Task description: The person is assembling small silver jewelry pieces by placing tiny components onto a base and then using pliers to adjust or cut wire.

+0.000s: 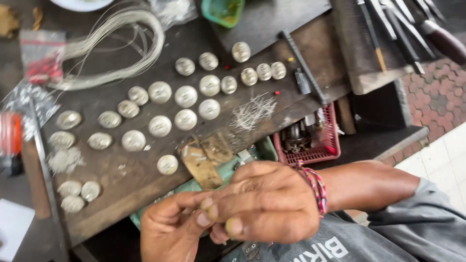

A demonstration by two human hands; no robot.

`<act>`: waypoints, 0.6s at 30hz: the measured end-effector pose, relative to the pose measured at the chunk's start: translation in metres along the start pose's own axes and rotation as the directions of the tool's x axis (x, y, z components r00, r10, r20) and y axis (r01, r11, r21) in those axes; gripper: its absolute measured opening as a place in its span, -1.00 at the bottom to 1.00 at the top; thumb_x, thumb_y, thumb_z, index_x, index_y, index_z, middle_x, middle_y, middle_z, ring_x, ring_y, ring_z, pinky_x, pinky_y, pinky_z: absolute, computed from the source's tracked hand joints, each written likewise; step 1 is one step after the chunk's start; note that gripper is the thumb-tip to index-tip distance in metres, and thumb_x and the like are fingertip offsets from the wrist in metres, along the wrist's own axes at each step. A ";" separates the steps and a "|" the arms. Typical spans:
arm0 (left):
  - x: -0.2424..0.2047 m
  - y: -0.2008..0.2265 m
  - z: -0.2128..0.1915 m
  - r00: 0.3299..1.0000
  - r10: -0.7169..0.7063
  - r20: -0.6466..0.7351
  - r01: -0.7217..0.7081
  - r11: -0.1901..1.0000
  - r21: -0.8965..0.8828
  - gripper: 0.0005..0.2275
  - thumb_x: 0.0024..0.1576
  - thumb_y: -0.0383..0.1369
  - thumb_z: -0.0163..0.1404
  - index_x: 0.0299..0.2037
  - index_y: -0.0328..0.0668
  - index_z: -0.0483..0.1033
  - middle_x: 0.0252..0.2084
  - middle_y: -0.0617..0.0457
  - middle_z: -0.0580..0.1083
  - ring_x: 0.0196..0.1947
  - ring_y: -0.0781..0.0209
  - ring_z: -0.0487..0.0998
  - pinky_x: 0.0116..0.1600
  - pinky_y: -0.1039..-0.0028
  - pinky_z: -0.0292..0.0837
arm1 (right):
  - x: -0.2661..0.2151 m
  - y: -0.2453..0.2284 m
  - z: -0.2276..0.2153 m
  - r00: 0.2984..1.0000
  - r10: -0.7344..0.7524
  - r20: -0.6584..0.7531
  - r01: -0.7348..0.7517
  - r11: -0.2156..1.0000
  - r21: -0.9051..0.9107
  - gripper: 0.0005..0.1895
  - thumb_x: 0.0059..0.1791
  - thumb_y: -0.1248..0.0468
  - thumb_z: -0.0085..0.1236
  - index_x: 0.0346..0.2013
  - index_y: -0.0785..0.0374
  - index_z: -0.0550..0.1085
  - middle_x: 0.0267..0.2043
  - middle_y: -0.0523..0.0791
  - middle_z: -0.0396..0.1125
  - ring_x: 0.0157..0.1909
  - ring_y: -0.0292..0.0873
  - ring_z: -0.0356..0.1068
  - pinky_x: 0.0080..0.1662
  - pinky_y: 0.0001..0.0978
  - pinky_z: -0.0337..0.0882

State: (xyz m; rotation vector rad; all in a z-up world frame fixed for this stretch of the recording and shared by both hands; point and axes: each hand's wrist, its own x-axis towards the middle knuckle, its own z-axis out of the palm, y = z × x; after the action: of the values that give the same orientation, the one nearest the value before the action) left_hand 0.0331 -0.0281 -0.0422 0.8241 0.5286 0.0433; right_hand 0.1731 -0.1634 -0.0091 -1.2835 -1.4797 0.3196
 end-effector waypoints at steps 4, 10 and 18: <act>0.001 0.001 -0.011 0.999 -0.006 0.031 0.004 0.997 0.072 -0.83 -0.14 -0.51 0.10 -0.38 -0.51 0.52 -0.52 -0.19 0.51 -0.68 0.17 0.46 -0.55 0.49 0.40 | 0.001 0.007 0.005 0.944 -0.321 -0.076 0.297 0.927 -0.229 -0.92 -0.02 0.42 -0.17 -0.24 0.40 0.25 -0.17 0.14 0.33 -0.15 0.09 0.51 -0.21 -0.32 0.46; -0.003 -0.001 -0.022 0.991 0.135 0.012 -0.126 0.888 0.442 -0.86 -0.10 -0.44 0.04 -0.47 -0.44 0.53 -0.44 -0.13 0.55 -0.46 0.22 0.56 -0.32 0.60 0.46 | 0.000 0.006 0.004 0.929 -0.367 -0.056 0.337 0.898 -0.282 -0.85 -0.01 0.45 -0.24 -0.35 0.46 0.35 -0.16 0.17 0.28 -0.14 0.12 0.45 -0.20 -0.28 0.52; -0.002 0.014 -0.040 0.966 -0.037 0.257 -0.055 0.939 0.340 -0.90 -0.06 -0.52 0.00 -0.35 -0.40 0.44 -0.32 -0.25 0.51 -0.42 0.07 0.61 -0.30 0.44 0.54 | -0.002 0.006 -0.024 0.976 -0.175 -0.132 0.120 0.931 -0.346 -0.83 0.00 0.34 -0.23 -0.26 0.41 0.31 -0.18 0.12 0.28 -0.19 0.12 0.44 -0.15 -0.15 0.50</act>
State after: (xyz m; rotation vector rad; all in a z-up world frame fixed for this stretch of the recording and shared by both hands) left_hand 0.0152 0.0085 -0.0536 1.1570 0.2852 -0.1528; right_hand 0.1958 -0.1730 -0.0058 -1.4175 -1.5234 -0.1432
